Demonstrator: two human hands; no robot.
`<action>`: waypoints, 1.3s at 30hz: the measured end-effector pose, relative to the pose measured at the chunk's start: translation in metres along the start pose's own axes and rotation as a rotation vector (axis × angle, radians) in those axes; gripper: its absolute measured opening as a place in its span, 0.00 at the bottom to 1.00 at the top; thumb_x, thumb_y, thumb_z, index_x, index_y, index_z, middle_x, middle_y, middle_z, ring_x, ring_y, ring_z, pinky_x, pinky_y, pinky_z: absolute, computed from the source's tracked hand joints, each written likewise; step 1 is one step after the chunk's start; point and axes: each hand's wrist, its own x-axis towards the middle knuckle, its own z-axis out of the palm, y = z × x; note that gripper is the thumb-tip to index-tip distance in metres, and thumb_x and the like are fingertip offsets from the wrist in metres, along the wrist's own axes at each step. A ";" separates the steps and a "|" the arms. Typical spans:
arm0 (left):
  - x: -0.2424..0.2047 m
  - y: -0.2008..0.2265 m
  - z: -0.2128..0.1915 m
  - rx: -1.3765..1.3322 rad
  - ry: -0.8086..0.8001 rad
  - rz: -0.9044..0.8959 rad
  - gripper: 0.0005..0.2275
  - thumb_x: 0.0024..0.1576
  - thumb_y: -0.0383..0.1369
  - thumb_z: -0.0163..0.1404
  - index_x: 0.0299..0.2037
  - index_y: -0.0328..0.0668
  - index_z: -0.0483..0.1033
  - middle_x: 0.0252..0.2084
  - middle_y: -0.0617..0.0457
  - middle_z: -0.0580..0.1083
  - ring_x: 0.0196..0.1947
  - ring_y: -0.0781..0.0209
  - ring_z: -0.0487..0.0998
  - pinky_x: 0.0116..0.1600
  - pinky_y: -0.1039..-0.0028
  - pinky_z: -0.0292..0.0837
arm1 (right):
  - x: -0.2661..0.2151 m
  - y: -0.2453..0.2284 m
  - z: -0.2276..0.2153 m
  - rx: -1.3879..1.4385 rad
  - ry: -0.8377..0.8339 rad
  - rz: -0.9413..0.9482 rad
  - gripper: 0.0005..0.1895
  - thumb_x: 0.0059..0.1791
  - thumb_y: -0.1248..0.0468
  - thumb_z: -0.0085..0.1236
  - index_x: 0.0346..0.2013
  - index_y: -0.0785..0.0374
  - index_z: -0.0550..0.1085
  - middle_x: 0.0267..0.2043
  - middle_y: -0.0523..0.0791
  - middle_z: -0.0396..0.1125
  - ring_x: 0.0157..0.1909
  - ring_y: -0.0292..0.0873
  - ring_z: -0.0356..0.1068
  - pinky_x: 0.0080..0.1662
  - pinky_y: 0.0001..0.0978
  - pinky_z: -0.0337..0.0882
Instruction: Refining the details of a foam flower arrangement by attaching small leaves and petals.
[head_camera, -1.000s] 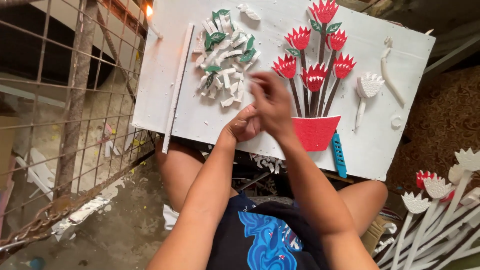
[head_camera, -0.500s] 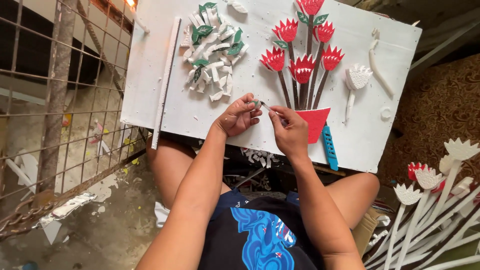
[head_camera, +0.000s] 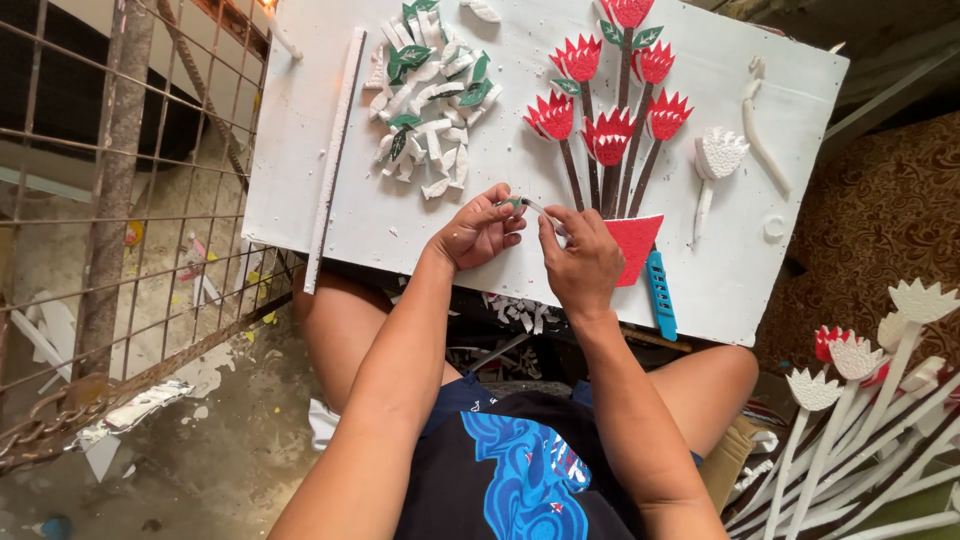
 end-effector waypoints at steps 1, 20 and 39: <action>0.000 0.000 0.000 0.000 0.001 0.000 0.06 0.62 0.27 0.54 0.42 0.50 0.70 0.37 0.53 0.78 0.38 0.60 0.82 0.44 0.69 0.82 | 0.000 -0.001 0.000 0.001 0.000 0.000 0.05 0.50 0.56 0.67 0.40 0.47 0.82 0.26 0.40 0.67 0.26 0.45 0.72 0.32 0.40 0.73; -0.001 0.001 -0.003 0.010 -0.010 -0.010 0.05 0.62 0.30 0.55 0.43 0.50 0.71 0.36 0.51 0.76 0.37 0.61 0.78 0.45 0.69 0.80 | -0.003 0.038 -0.028 0.016 0.080 0.001 0.03 0.54 0.64 0.62 0.43 0.52 0.80 0.29 0.40 0.62 0.28 0.41 0.69 0.33 0.33 0.72; 0.009 0.007 0.077 0.501 0.348 0.144 0.21 0.55 0.29 0.66 0.56 0.42 0.73 0.34 0.52 0.77 0.30 0.67 0.78 0.35 0.82 0.77 | -0.007 0.184 -0.067 -0.289 0.080 0.136 0.06 0.57 0.60 0.61 0.45 0.58 0.82 0.38 0.45 0.69 0.41 0.47 0.71 0.44 0.42 0.71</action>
